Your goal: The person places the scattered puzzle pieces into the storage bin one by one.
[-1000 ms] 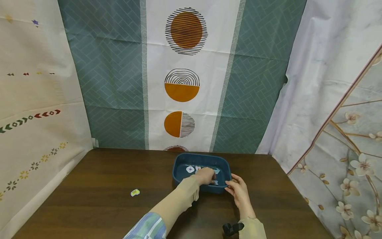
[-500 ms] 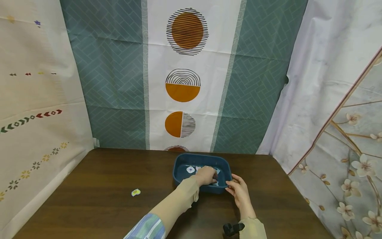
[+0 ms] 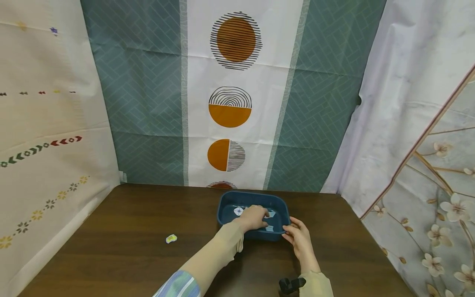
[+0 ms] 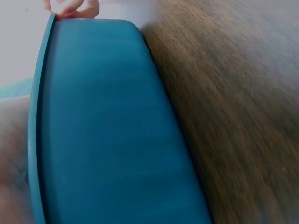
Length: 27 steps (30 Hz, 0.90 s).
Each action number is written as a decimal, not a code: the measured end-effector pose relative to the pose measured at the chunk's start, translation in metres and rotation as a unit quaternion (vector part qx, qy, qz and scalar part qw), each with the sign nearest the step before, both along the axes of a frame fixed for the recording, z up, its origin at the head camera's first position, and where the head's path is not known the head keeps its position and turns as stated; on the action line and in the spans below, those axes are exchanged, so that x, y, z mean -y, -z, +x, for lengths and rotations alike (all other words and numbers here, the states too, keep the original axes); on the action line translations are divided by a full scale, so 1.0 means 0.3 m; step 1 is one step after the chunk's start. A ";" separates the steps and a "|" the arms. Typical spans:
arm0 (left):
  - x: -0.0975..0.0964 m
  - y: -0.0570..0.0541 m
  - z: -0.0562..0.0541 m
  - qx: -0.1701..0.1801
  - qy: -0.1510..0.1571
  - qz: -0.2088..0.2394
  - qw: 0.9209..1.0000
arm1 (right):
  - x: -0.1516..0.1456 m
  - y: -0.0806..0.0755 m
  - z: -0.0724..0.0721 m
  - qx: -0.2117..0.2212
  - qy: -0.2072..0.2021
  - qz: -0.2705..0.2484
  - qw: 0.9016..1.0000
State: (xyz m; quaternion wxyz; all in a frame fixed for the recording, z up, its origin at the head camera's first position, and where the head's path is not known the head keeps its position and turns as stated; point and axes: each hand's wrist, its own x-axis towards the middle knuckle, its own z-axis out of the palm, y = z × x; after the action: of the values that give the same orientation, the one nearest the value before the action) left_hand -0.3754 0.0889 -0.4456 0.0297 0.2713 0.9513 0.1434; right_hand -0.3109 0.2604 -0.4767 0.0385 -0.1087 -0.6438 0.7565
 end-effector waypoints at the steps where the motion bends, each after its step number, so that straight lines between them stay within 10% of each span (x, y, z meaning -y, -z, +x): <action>1: 0.006 -0.001 0.002 -0.003 -0.003 0.002 1.000 | -0.001 0.000 0.000 0.000 0.000 0.001 1.000; 27: 0.261 -0.041 0.066 -0.064 -0.085 0.113 0.988 | -0.006 -0.007 0.002 0.005 -0.012 0.009 1.000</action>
State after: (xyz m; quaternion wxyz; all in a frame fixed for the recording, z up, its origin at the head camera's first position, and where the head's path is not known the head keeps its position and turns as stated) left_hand -0.3557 0.0105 -0.4335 -0.0747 0.2001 0.9483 0.2347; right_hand -0.3102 0.2621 -0.4746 0.0274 -0.1043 -0.6524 0.7502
